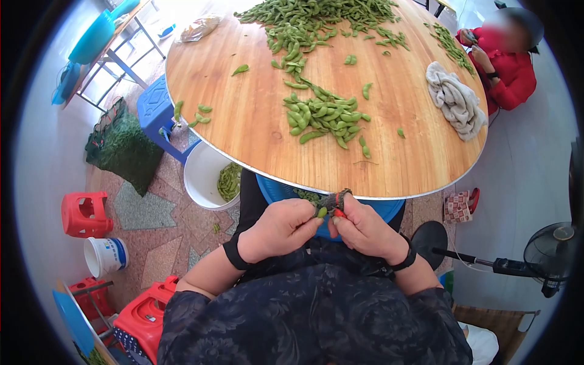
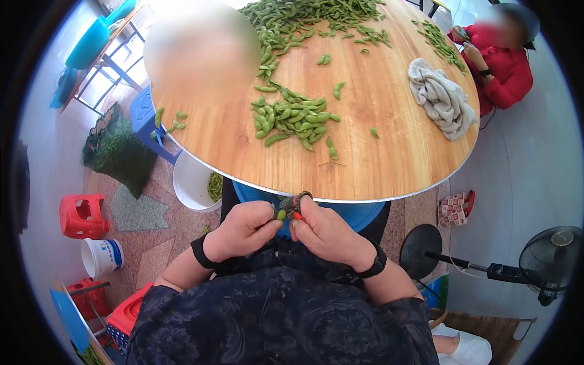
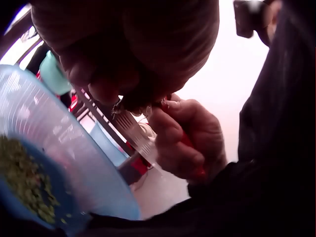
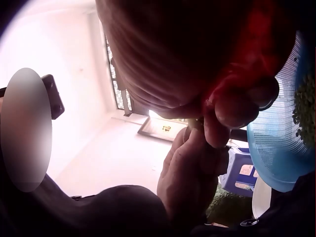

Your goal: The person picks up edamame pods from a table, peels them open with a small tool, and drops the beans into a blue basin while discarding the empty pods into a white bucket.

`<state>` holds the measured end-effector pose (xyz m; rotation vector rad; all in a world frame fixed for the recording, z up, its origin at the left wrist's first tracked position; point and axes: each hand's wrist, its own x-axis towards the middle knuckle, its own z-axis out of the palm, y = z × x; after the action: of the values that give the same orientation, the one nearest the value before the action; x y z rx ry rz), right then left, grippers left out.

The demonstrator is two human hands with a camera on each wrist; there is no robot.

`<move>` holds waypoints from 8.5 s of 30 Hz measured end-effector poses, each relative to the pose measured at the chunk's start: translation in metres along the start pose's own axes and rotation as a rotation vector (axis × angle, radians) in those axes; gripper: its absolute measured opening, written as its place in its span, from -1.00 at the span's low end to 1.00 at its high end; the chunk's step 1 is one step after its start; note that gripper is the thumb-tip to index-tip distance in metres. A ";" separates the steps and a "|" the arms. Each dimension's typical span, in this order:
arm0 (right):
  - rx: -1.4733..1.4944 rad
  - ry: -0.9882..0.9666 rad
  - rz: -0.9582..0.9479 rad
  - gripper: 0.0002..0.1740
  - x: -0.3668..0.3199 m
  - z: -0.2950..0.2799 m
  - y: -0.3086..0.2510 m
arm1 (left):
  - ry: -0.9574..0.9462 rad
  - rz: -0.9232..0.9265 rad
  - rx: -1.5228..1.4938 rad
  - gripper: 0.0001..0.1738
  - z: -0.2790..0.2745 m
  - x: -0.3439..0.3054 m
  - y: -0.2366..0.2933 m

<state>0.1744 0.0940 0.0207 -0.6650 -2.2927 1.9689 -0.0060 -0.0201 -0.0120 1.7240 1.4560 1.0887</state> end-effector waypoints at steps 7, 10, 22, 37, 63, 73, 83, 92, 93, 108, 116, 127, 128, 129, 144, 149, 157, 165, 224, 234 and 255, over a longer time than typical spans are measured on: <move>-0.265 0.053 -0.095 -0.83 0.001 0.006 0.013 | -0.002 0.208 0.290 -0.78 -0.002 0.005 0.003; 0.002 0.031 -0.033 -0.80 -0.001 0.008 0.003 | -0.222 -0.264 -0.443 -0.81 -0.002 -0.004 -0.008; -0.461 0.142 -0.319 -0.85 -0.001 -0.035 0.005 | -0.039 -0.121 -0.327 -0.80 0.012 0.023 0.000; -0.949 0.708 -0.058 -0.77 0.020 -0.135 0.015 | 0.581 -0.619 0.478 -0.83 -0.093 -0.100 -0.084; -0.914 0.551 -0.198 -0.78 0.050 -0.040 -0.020 | 0.680 -0.360 -0.350 -0.71 -0.062 -0.069 -0.063; -0.812 0.709 -0.246 -0.74 0.050 -0.067 -0.013 | 0.598 -0.339 -0.145 -0.62 -0.051 -0.059 -0.038; 0.375 0.441 -0.259 -0.65 0.043 0.017 -0.021 | 0.135 -0.317 -0.841 -0.79 0.000 0.019 0.003; -0.204 0.240 -0.237 -0.79 0.020 -0.009 -0.017 | 0.086 -0.323 -0.646 -0.86 -0.001 0.002 0.001; -0.199 0.239 -0.230 -0.79 0.018 -0.009 -0.013 | 0.083 -0.330 -0.650 -0.86 -0.001 0.000 -0.001; -0.419 0.128 -0.234 -0.83 0.010 0.000 -0.001 | 0.176 0.166 0.271 -0.79 -0.003 0.002 0.015; -0.253 0.026 -0.157 -0.82 0.006 -0.007 -0.006 | 0.034 -0.162 -0.177 -0.69 -0.006 -0.001 0.006; -0.379 0.035 -0.165 -0.82 0.007 0.001 -0.001 | 0.092 0.184 0.310 -0.75 -0.004 0.002 0.012; -0.379 0.032 -0.168 -0.82 0.006 0.002 0.000 | 0.068 0.195 0.321 -0.77 -0.006 0.001 0.011; -0.378 0.032 -0.168 -0.82 0.006 0.003 0.002 | 0.067 0.194 0.320 -0.77 -0.006 -0.002 0.007; -0.191 0.068 -0.257 -0.92 0.007 -0.015 0.006 | -0.193 -0.557 -1.011 -0.83 0.004 0.011 0.000; 0.032 -0.065 0.005 -0.85 0.003 -0.023 0.006 | -0.268 -0.338 -0.741 -0.82 0.007 0.014 -0.005; 0.464 -0.213 0.113 -0.84 0.000 -0.022 0.004 | -0.404 -0.636 -1.326 -0.78 0.009 0.008 -0.010; 0.377 -0.175 0.213 -0.90 0.005 -0.020 -0.008 | -0.371 -0.238 -0.558 -0.73 -0.006 0.016 0.000; -1.058 0.394 -0.352 -0.82 0.088 -0.072 -0.015 | 0.658 -0.412 -0.284 -0.75 -0.056 -0.070 -0.042; -0.762 0.553 -0.513 -0.82 0.046 -0.033 -0.029 | -0.041 -0.494 -0.965 -0.45 -0.009 0.015 0.004; -0.118 0.253 -0.545 -0.69 0.009 -0.004 -0.009 | -0.133 -0.379 -1.150 -0.81 0.005 0.013 -0.002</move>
<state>0.1649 0.1005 0.0277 -0.2327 -2.1474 1.4274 -0.0017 -0.0070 -0.0135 0.6523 0.7222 1.1951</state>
